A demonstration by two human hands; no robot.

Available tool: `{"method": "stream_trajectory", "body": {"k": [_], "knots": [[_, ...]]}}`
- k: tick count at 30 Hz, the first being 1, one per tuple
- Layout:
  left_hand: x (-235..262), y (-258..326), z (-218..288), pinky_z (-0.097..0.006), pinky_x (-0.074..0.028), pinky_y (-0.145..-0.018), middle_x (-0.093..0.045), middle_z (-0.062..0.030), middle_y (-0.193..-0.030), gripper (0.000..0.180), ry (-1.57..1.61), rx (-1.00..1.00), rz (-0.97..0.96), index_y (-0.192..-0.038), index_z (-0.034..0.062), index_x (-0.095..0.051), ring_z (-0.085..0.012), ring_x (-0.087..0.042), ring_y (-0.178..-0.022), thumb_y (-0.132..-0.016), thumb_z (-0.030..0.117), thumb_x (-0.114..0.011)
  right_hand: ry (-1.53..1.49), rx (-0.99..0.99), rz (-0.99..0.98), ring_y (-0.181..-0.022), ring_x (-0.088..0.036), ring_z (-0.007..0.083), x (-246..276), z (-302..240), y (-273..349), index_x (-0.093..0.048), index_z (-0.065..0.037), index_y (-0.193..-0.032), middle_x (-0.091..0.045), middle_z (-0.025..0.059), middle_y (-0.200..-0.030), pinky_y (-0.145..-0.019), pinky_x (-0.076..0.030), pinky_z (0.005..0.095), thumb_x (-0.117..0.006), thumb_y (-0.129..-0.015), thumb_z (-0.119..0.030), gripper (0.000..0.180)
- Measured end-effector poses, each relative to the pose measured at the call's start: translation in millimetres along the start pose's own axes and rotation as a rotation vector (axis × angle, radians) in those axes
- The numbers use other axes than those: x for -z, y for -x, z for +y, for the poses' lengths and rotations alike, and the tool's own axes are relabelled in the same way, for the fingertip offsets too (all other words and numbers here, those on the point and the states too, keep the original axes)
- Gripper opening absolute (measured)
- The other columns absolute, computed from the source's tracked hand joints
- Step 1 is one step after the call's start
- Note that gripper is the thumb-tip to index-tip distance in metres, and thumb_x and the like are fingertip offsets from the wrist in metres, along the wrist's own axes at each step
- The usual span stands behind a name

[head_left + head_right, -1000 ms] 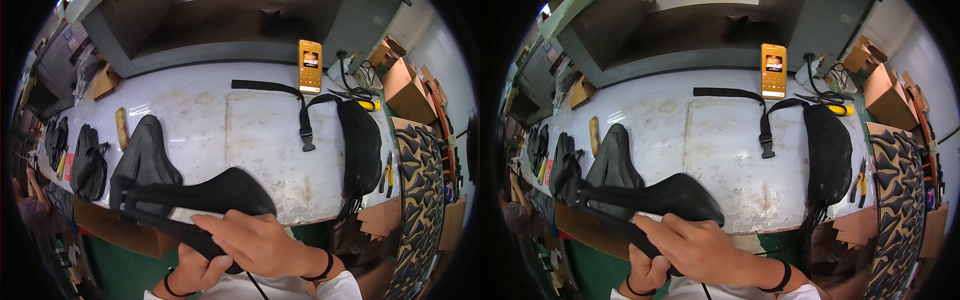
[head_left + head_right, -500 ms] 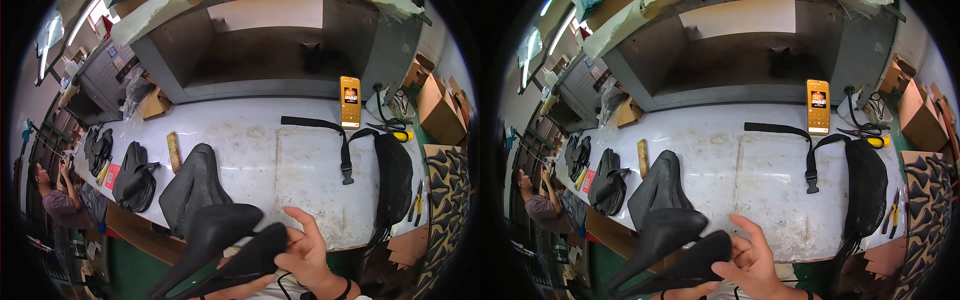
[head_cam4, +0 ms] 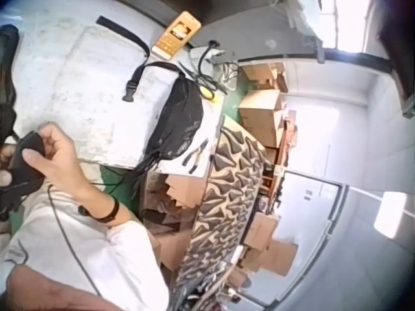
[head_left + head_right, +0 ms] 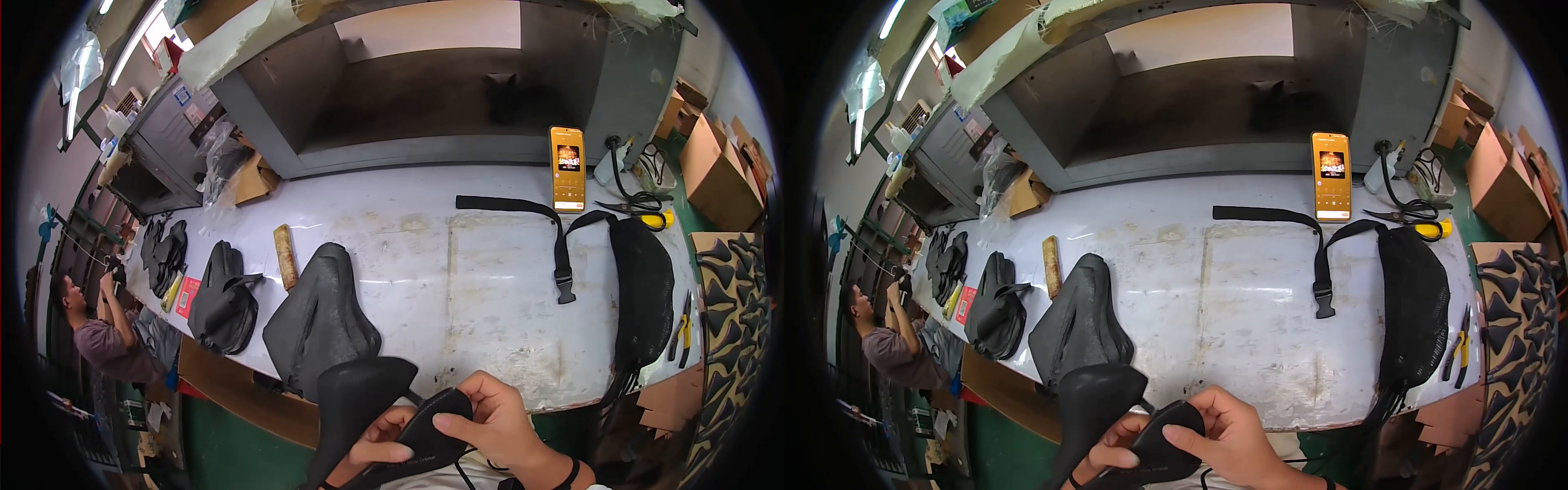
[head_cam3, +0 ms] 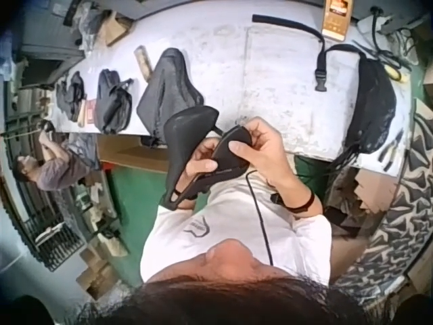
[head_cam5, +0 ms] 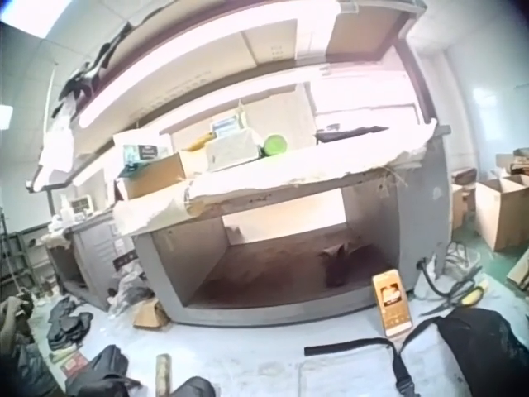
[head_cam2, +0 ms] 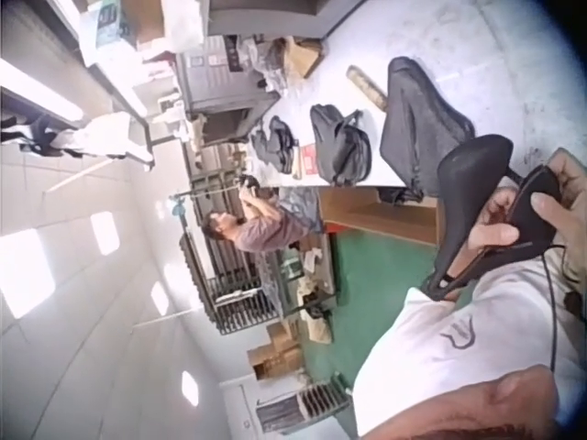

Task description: The person picks up a bicycle saddle, turns it over, and presses the edges of the cover into the base. They then reach into a heating chamber to retrieve another saddle and repeat the pressing process on its edges.

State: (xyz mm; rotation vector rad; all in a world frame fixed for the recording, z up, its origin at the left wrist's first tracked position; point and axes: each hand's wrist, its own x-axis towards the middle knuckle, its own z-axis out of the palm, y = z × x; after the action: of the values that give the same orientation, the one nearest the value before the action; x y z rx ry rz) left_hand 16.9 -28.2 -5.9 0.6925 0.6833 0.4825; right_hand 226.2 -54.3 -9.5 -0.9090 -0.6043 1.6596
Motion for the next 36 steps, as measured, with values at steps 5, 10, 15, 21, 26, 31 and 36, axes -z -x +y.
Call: {"method": "stream_trajectory", "body": {"k": [5,10,15,21,26,31,36], "knots": [[2,11,-12,-0.021,-0.034,-0.056,-0.057,0.0027,-0.072,0.031,-0.471,0.098,0.226,-0.098,0.0003,-0.064,-0.0049,-0.048,-0.067,-0.078,0.020,-0.078,0.427,-0.065,-0.113,-0.069,-0.056,0.0045,0,-14,1,-0.056,-0.001,-0.088,-0.063,0.0015,-0.078,-0.062,-0.046,0.0193,-0.076,-0.083,-0.004,0.021],[3,20,0,-0.024,-0.042,-0.076,-0.064,-0.0029,-0.082,0.016,-0.393,0.259,0.220,-0.087,0.0029,-0.065,-0.0099,-0.059,-0.086,-0.076,0.009,-0.076,0.602,-0.129,-0.128,-0.061,-0.048,0.0019,6,-23,-4,-0.057,-0.001,-0.074,-0.054,-0.0047,-0.061,-0.055,-0.039,0.0189,-0.069,-0.090,-0.013,0.024],[-1,18,9,-0.025,-0.042,-0.075,-0.064,-0.0036,-0.084,0.014,-0.322,0.338,0.139,-0.088,0.0023,-0.065,-0.0102,-0.059,-0.085,-0.078,0.007,-0.074,0.470,-0.073,-0.262,-0.057,-0.033,0.0042,8,-25,0,-0.052,0.000,-0.072,-0.041,-0.0062,-0.059,-0.049,-0.030,0.0247,-0.055,-0.100,-0.022,0.035],[-51,19,27,-0.028,-0.047,-0.081,-0.066,-0.0094,-0.096,0.029,-0.507,-0.063,0.586,-0.106,-0.0011,-0.064,-0.0133,-0.061,-0.093,-0.081,0.008,-0.074,0.484,-0.019,-0.293,-0.058,-0.033,0.0040,9,-23,-1,-0.052,-0.001,-0.073,-0.040,-0.0059,-0.062,-0.050,-0.029,0.0233,-0.054,-0.100,-0.018,0.032],[-24,10,23,-0.026,-0.045,-0.083,-0.063,-0.0070,-0.102,0.032,-0.356,0.303,0.339,-0.110,-0.0015,-0.064,-0.0116,-0.058,-0.094,-0.082,0.011,-0.076,0.343,-0.103,-0.275,-0.061,-0.035,0.0038,13,-20,2,-0.055,-0.001,-0.078,-0.043,-0.0062,-0.066,-0.053,-0.030,0.0222,-0.053,-0.100,-0.017,0.027],[-25,8,15,-0.022,-0.039,-0.076,-0.061,0.0001,-0.090,0.041,-0.219,0.354,0.233,-0.108,0.0011,-0.064,-0.0082,-0.054,-0.086,-0.074,0.016,-0.083,0.217,-0.200,-0.298,-0.065,-0.037,0.0032,13,-20,2,-0.056,-0.001,-0.080,-0.045,-0.0058,-0.071,-0.056,-0.030,0.0215,-0.053,-0.100,-0.016,0.025],[-2,-3,12,-0.024,-0.037,-0.066,-0.060,-0.0007,-0.079,0.029,-0.499,0.267,-0.032,-0.093,0.0010,-0.066,-0.0077,-0.053,-0.077,-0.076,0.019,-0.081,0.122,-0.252,-0.296,-0.066,-0.038,0.0033,15,-12,3,-0.058,-0.001,-0.085,-0.049,-0.0060,-0.075,-0.058,-0.030,0.0205,-0.052,-0.101,-0.022,0.028]]}}
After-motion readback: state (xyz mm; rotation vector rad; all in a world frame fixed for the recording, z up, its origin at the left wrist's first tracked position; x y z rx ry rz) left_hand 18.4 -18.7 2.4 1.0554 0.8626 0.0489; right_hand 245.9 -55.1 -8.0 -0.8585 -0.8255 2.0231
